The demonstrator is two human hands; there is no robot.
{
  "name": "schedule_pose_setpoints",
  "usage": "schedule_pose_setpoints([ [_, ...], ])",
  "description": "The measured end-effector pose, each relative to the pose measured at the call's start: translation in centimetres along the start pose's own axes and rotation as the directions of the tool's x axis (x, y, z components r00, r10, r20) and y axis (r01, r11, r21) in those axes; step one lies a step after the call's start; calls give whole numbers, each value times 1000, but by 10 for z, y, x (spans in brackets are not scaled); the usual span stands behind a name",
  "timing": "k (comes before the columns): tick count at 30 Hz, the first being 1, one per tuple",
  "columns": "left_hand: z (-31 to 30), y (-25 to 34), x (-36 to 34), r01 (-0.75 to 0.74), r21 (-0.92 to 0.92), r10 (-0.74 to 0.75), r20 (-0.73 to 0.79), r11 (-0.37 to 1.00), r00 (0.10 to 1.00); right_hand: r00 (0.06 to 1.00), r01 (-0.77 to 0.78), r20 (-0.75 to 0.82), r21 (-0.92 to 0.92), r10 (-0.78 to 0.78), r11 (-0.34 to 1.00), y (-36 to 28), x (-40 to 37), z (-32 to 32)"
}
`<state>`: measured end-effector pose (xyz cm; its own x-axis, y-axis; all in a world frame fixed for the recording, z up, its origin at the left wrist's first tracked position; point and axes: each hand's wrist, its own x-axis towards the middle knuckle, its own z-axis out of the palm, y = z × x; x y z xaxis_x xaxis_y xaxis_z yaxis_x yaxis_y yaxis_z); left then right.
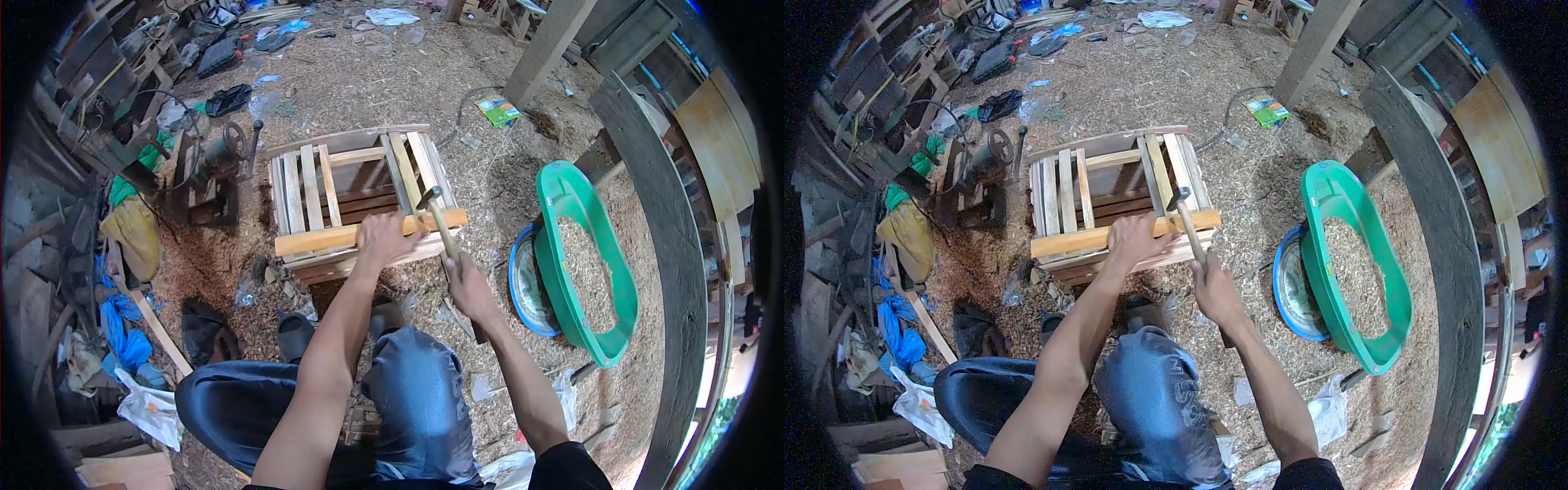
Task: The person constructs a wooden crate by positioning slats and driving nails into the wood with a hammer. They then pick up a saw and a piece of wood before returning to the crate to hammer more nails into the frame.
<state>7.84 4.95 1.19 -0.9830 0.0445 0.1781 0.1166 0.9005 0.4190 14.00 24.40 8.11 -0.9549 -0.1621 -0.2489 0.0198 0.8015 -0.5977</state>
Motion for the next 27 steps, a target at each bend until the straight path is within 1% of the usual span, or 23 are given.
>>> schedule_pose_setpoints([
  [1,1,0,0,0,3,0,-13,1000,1000,999,33,3,-62,-33,998,-2,0,2],
  [2,1,-1,0,4,7,-3,-25,1000,1000,997,71,16,-38,-70,997,-1,-2,3],
  [3,-1,-1,0,2,9,-2,-33,1000,999,997,74,18,-32,-74,997,0,-2,3],
  [5,-2,1,-1,-1,7,1,-36,1000,999,997,68,27,-18,-68,997,6,-6,5],
  [9,0,1,-1,-26,-18,25,-65,999,998,998,-13,64,-38,16,999,1,-14,2],
  [12,2,-2,-1,-26,-20,25,-56,999,998,998,22,63,38,-24,999,6,-16,8],
  [15,0,-1,0,-6,6,6,-29,1000,1000,997,32,63,40,-35,999,5,-17,6],
  [18,-4,2,-1,36,-23,-35,28,999,999,999,36,37,29,-37,999,4,-20,9],
  [21,-6,5,0,53,-37,-51,52,998,997,998,30,49,61,-33,998,4,-21,10],
  [24,-5,4,0,67,7,-68,75,998,995,996,83,9,99,-84,992,10,-21,16],
  [27,-8,7,0,66,-25,-64,77,997,995,996,86,-11,86,-85,993,17,-22,21],
])
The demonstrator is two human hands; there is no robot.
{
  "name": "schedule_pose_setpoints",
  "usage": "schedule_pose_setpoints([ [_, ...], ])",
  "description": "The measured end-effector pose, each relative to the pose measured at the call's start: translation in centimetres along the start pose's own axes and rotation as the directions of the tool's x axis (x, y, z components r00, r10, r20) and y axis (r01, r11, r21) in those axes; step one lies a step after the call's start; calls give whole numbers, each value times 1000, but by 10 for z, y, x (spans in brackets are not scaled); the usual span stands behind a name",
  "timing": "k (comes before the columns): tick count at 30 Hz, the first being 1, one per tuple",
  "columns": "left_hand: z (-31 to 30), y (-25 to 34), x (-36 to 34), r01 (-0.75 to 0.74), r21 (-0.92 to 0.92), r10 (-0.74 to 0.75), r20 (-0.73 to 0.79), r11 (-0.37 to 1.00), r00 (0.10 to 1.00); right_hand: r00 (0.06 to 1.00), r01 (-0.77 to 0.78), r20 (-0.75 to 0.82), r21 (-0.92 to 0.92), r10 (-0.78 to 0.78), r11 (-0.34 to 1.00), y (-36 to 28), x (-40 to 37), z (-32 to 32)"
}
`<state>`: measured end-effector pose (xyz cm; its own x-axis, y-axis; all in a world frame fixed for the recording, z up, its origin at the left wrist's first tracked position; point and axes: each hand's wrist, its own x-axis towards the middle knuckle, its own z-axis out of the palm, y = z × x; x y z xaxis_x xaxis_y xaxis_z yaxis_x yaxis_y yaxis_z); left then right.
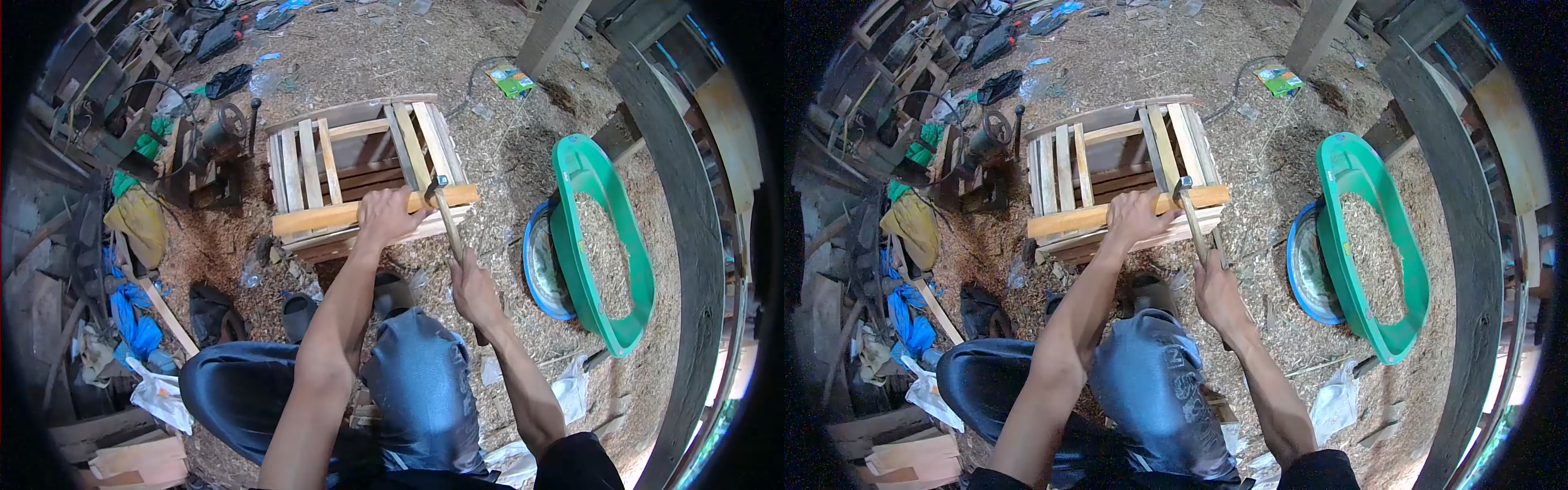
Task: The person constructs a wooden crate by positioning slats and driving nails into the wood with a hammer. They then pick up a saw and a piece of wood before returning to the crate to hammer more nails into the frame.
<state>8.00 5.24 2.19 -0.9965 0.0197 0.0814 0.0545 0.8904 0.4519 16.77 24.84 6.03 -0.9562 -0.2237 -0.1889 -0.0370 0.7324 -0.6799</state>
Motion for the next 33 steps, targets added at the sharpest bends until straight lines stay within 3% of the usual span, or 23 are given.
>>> schedule_pose_setpoints([
  [9,-2,2,-1,-4,24,3,26,1000,1000,995,-92,41,0,92,996,-7,-4,-3],
  [12,-4,1,0,-17,19,17,-13,1000,1000,1000,-27,6,41,27,999,6,3,1],
  [15,-2,-1,0,-41,7,41,-49,999,998,993,-117,-4,126,119,985,8,7,-16],
  [18,5,-5,-2,-79,39,83,-106,996,991,981,-83,-180,-26,77,996,2,2,-36],
  [19,6,-7,-3,-97,44,101,-114,994,988,967,34,-250,-65,-49,997,10,2,-35],
  [22,5,-11,-5,-155,109,164,-85,982,983,993,-88,-60,198,102,976,2,0,-38],
  [23,4,-13,-6,-171,137,181,-65,976,981,999,-8,-49,195,18,981,12,1,-27],
  [26,2,-10,-4,-142,186,137,44,972,990,973,68,-219,-16,-70,998,6,-2,-13],
  [30,7,-11,-1,-121,235,107,69,965,992,988,-22,-154,-2,22,1000,-16,-1,-22],
  [33,10,-12,0,-131,230,114,84,964,990,988,10,-154,-59,-19,998,-15,-2,-18],
])
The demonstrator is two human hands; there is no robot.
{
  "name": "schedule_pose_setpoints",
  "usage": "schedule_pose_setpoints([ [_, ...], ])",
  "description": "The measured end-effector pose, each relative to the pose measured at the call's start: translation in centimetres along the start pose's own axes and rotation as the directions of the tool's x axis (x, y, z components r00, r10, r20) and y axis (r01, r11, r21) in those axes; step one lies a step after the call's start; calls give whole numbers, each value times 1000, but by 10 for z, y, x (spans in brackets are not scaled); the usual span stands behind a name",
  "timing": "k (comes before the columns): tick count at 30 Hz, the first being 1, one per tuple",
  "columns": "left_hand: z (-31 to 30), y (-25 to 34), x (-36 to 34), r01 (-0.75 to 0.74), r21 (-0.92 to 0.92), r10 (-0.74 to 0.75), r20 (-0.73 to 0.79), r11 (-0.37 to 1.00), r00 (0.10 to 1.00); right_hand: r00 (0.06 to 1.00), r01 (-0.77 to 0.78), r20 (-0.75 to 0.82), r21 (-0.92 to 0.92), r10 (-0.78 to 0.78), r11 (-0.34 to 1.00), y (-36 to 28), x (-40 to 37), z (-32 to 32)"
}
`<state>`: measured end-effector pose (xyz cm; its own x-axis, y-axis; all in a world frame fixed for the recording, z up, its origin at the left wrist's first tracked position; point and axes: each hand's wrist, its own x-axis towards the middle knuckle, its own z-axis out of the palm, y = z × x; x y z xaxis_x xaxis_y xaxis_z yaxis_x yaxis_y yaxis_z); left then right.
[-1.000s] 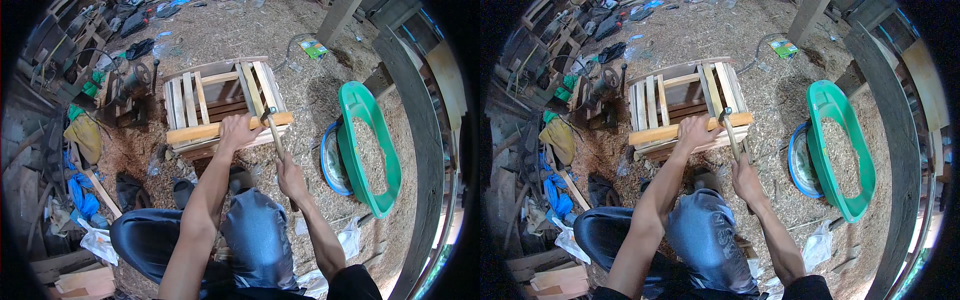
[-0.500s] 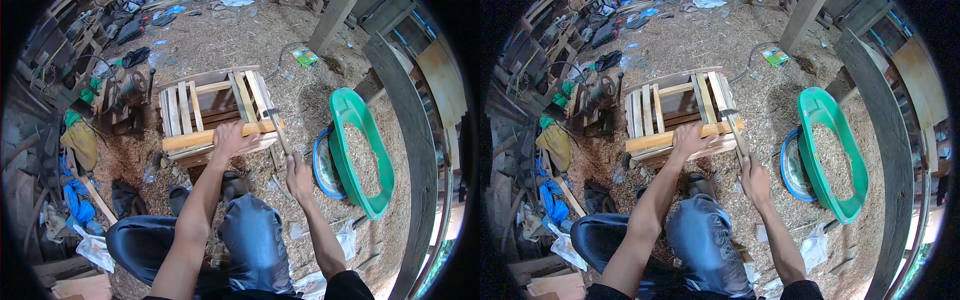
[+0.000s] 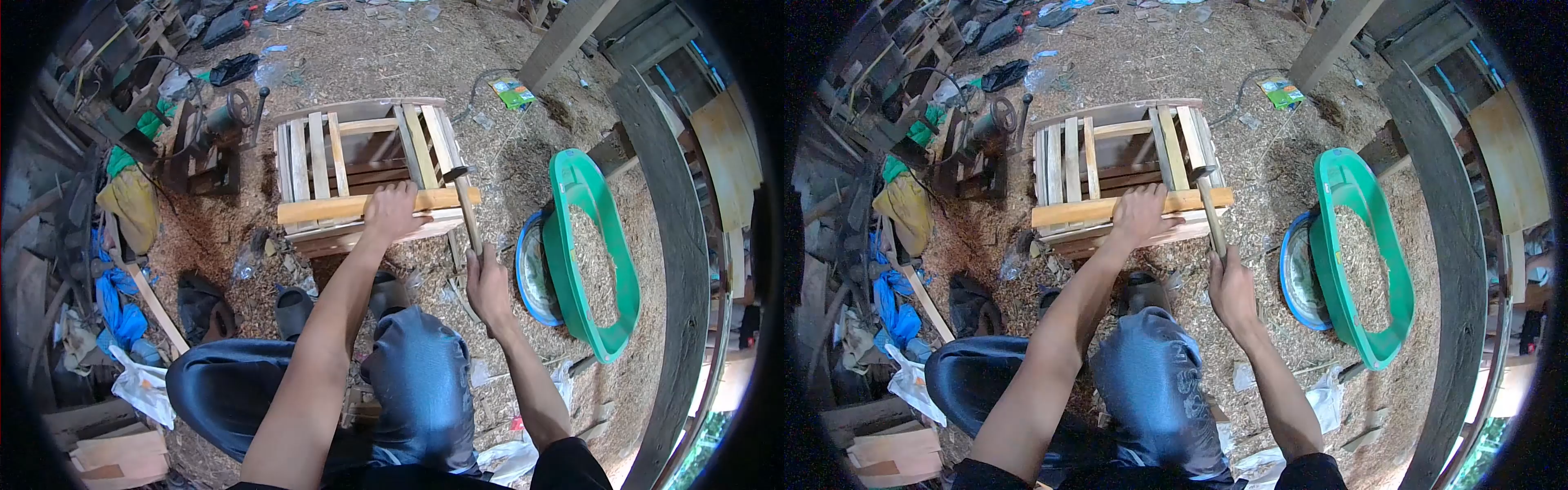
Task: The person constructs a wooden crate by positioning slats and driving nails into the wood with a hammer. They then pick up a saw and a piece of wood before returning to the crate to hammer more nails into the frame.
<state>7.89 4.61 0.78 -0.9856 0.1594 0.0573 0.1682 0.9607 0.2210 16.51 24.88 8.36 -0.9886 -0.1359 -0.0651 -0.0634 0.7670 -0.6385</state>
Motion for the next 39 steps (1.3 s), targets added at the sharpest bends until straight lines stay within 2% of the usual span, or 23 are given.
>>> schedule_pose_setpoints([
  [4,0,0,0,15,-16,-15,25,1000,1000,997,58,62,-163,-49,985,23,4,19],
  [7,-2,-1,2,27,-35,-25,49,999,998,996,11,88,-147,2,989,20,4,12],
  [10,2,-1,2,30,-53,-27,55,998,998,999,34,22,-133,-31,991,15,5,10],
  [13,8,-3,1,33,-75,-29,52,997,998,1000,-17,12,-129,18,991,1,3,9],
  [16,5,-1,3,36,-100,-30,60,994,998,996,52,84,-200,-35,978,19,4,19],
  [18,2,-2,4,60,-116,-50,87,991,995,993,100,72,-181,-88,978,21,7,16],
  [21,10,-3,4,46,-132,-48,-13,990,999,994,104,43,-151,-98,983,1,8,4],
  [25,8,-2,1,38,-127,-41,-24,991,999,998,52,37,-143,-47,988,0,7,8],
  [26,10,-1,1,34,-117,-37,-26,993,999,995,70,80,-245,-52,967,21,9,18],
  [29,17,-6,6,16,-114,-25,-80,993,996,993,51,118,-244,-23,969,22,8,18],
  [30,20,-6,4,11,-121,-23,-96,993,995,991,87,116,-233,-61,969,14,7,13],
  [34,4,-1,2,77,-169,-76,12,983,997,999,54,7,-120,-54,991,-16,5,2],
  [37,8,-3,5,66,-159,-60,42,985,997,994,27,113,-250,1,968,10,8,16],
  [39,8,-2,2,41,-152,-43,-8,988,999,992,56,126,-262,-23,964,12,4,15],
])
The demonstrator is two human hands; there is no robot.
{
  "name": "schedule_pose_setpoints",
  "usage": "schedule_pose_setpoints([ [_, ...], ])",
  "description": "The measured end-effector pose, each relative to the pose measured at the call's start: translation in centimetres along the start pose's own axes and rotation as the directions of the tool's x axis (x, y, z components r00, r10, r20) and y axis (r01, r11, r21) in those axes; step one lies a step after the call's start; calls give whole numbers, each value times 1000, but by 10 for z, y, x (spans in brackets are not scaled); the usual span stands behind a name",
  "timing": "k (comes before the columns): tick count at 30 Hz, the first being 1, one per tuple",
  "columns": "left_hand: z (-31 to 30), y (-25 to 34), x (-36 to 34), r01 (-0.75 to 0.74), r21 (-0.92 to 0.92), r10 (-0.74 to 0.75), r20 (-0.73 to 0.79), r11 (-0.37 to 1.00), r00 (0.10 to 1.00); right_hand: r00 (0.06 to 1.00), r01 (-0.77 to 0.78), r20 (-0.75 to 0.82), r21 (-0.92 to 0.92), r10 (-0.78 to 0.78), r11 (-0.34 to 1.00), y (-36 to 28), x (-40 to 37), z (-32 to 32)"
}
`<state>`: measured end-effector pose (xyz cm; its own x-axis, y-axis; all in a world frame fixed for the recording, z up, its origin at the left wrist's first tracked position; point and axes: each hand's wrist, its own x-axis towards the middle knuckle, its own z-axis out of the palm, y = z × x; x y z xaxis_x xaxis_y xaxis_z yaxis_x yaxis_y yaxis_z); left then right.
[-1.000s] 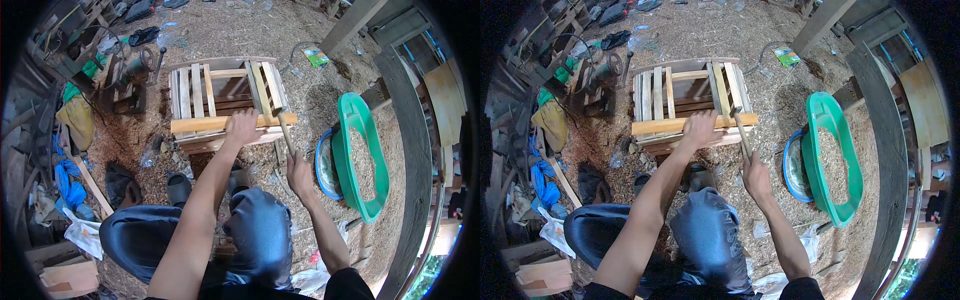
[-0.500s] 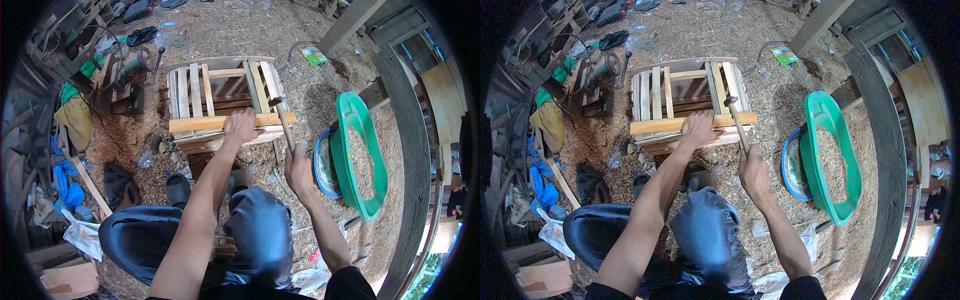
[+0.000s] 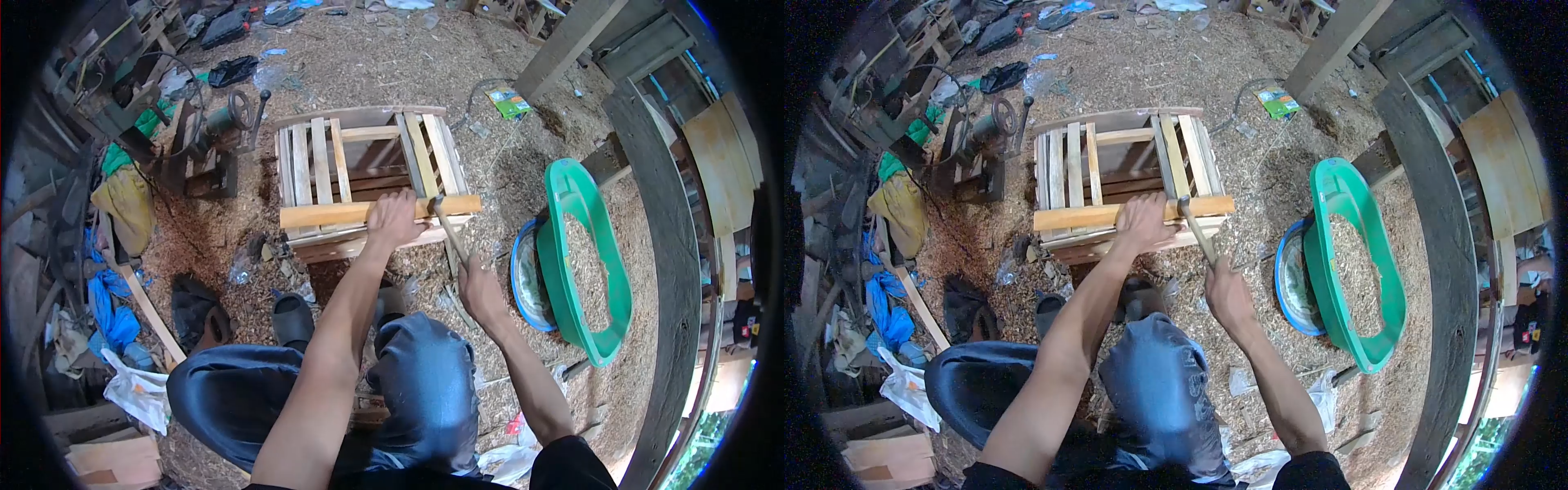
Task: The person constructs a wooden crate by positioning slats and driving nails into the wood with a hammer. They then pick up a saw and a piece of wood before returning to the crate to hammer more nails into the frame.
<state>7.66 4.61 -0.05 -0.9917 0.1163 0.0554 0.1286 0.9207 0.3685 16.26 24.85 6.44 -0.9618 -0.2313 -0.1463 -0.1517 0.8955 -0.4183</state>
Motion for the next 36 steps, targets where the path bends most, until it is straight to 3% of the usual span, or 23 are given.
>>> schedule_pose_setpoints([
  [4,0,-1,1,-8,3,8,-41,1000,999,998,42,-54,29,-40,999,-16,5,-14],
  [7,-13,5,-4,44,-19,-43,23,999,999,992,26,-121,17,-24,1000,-38,4,-30],
  [10,-17,6,-3,50,-50,-50,6,998,999,985,62,-161,0,-61,998,-40,-4,-19],
  [13,-27,7,-7,44,-111,-36,74,993,997,992,15,-123,95,-3,995,-26,-7,3],
  [16,-18,-9,-10,-153,127,168,-115,980,979,988,54,-154,164,-29,985,-15,-8,20],
  [17,-18,-12,-16,-138,192,166,-139,972,976,985,85,-167,204,-51,975,-13,-10,26],
  [20,-21,-22,-26,-25,243,38,-50,970,998,996,70,-77,300,-49,951,-23,-14,26],
  [22,-21,-26,-22,-81,224,108,-110,971,988,1000,13,-23,314,-6,949,-27,-13,25],
  [26,-16,-25,-20,-101,291,145,-135,951,980,987,16,-158,326,37,945,-23,-12,34],
  [29,-16,-25,-20,-98,293,147,-148,951,978,988,87,-148,395,-30,915,-30,-14,39],
  [32,-18,-23,-20,-92,290,130,-115,953,985,993,-15,-94,476,68,879,-20,-11,30],
  [33,-18,-24,-19,-92,292,131,-120,952,984,981,68,-192,487,31,871,-23,-11,38],
  [36,-16,-24,-20,-80,320,122,-113,944,986,956,218,-266,363,-123,906,-27,-15,49],
])
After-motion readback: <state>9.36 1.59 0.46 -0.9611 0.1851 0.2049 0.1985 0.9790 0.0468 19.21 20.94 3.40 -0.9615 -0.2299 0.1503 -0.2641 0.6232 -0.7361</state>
